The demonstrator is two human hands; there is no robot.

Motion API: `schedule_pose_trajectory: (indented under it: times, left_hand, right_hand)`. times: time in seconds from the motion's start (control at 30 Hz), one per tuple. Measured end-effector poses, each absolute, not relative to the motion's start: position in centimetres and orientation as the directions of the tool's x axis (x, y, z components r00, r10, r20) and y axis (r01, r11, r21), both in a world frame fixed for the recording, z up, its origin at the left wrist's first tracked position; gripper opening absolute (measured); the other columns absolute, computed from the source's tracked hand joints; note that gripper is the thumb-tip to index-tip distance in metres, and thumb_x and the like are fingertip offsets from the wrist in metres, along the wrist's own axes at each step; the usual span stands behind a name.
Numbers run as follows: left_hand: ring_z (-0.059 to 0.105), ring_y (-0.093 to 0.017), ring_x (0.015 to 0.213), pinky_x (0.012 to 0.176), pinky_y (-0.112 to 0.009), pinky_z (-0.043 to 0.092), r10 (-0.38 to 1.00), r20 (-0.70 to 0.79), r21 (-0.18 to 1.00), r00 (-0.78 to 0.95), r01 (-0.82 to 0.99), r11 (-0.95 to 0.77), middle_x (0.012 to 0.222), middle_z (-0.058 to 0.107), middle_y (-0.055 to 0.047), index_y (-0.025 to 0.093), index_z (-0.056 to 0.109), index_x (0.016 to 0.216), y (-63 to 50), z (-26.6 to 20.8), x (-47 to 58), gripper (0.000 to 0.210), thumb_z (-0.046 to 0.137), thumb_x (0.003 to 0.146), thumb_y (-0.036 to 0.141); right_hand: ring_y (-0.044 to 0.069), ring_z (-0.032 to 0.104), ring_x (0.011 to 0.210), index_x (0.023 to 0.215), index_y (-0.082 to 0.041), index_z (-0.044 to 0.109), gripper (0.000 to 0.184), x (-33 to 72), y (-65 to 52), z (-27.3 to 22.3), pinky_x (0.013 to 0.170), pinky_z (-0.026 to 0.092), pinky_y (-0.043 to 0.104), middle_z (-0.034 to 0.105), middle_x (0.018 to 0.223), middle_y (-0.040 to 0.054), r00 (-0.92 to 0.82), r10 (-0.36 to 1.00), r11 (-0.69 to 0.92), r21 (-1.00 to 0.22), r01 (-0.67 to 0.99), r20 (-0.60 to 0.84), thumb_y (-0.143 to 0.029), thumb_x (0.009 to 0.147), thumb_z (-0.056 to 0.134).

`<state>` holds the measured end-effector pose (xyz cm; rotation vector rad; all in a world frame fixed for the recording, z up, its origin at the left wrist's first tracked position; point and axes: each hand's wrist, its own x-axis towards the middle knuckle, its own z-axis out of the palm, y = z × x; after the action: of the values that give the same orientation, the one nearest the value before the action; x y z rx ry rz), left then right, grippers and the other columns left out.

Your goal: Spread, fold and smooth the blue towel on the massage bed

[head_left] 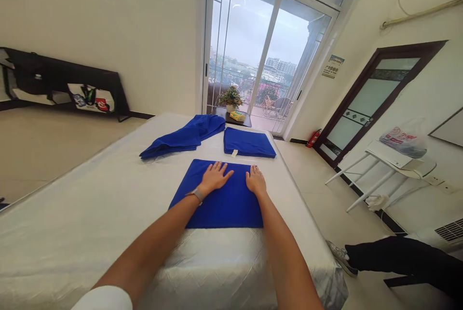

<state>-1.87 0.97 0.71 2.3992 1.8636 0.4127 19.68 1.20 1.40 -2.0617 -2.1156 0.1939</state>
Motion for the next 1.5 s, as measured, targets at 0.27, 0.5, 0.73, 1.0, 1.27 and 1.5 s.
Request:
schedule_pose_trajectory:
  times: [0.27, 0.5, 0.73, 1.0, 1.27, 1.5]
  left_hand:
    - [0.023, -0.034, 0.152, 0.123, -0.048, 0.019, 0.99, 0.118, 0.225, 0.073, 0.969, -0.098, 0.164, 0.024, -0.022, 0.008, 0.029, 0.156, 0.7, 0.3, -12.0, 0.091, 0.013, 0.094, 0.073]
    - [0.026, -0.033, 0.151, 0.121, -0.047, 0.022, 0.982, 0.179, 0.222, 0.059, 0.97, -0.099, 0.162, 0.029, -0.021, 0.007, 0.032, 0.154, 0.1, 0.3, -11.1, 0.091, 0.012, 0.094, 0.072]
    - [0.026, -0.033, 0.151, 0.121, -0.046, 0.022, 0.98, 0.19, 0.212, 0.066, 0.972, -0.106, 0.162, 0.028, -0.022, 0.006, 0.032, 0.154, 0.2, 0.2, -11.4, 0.091, 0.013, 0.095, 0.071]
    - [0.024, -0.033, 0.152, 0.121, -0.047, 0.021, 0.982, 0.175, 0.216, 0.073, 0.97, -0.111, 0.163, 0.027, -0.022, 0.005, 0.03, 0.155, 0.4, -0.2, -11.5, 0.092, 0.011, 0.094, 0.071]
    - [0.057, -0.044, 0.121, 0.105, -0.057, 0.035, 0.989, 0.074, 0.081, 0.125, 0.988, -0.131, 0.108, 0.073, -0.026, 0.01, 0.076, 0.107, 3.9, 4.4, -9.1, 0.094, 0.019, 0.087, 0.081]
    - [0.046, -0.029, 0.139, 0.114, -0.043, 0.031, 0.862, 0.249, 0.12, 0.441, 0.87, -0.479, 0.146, 0.055, -0.017, 0.016, 0.06, 0.136, 3.3, 3.5, 3.6, 0.069, 0.018, 0.101, 0.058]
  right_hand:
    - [0.017, 0.011, 0.154, 0.16, -0.007, 0.02, 0.065, 19.6, 1.0, 1.7, 0.123, 0.008, 0.032, 0.017, 0.167, 0.0078, -0.013, 1.0, 0.013, -0.187, 0.982, 0.003, -0.041, 0.104, 0.017]
    - [0.022, 0.019, 0.152, 0.158, -0.005, 0.027, 0.063, 19.0, 1.2, 2.6, 0.123, 0.008, 0.039, 0.025, 0.164, 0.0128, -0.002, 1.0, 0.001, -0.077, 0.997, -0.001, -0.035, 0.102, 0.023]
    - [0.021, 0.02, 0.152, 0.157, -0.002, 0.028, 0.064, 18.8, 1.8, 2.2, 0.123, 0.012, 0.035, 0.026, 0.164, 0.0138, 0.012, 0.999, -0.007, -0.126, 0.992, 0.045, -0.033, 0.101, 0.024]
    - [0.021, 0.016, 0.153, 0.158, -0.003, 0.025, 0.068, 19.3, 1.8, 1.5, 0.123, 0.01, 0.035, 0.022, 0.165, 0.0123, 0.015, 0.999, -0.005, -0.199, 0.98, 0.052, -0.043, 0.103, 0.019]
    - [0.021, 0.018, 0.153, 0.158, -0.005, 0.026, 0.067, 18.9, 1.4, 2.0, 0.123, 0.01, 0.033, 0.024, 0.165, 0.0112, 0.051, 0.997, -0.037, -0.25, 0.968, 0.05, -0.041, 0.102, 0.022]
    - [0.02, 0.015, 0.153, 0.158, -0.007, 0.026, 0.063, 19.2, 1.4, 1.8, 0.123, 0.01, 0.034, 0.02, 0.166, 0.0096, 0.02, 0.998, -0.007, -0.227, 0.974, 0.052, -0.036, 0.102, 0.022]
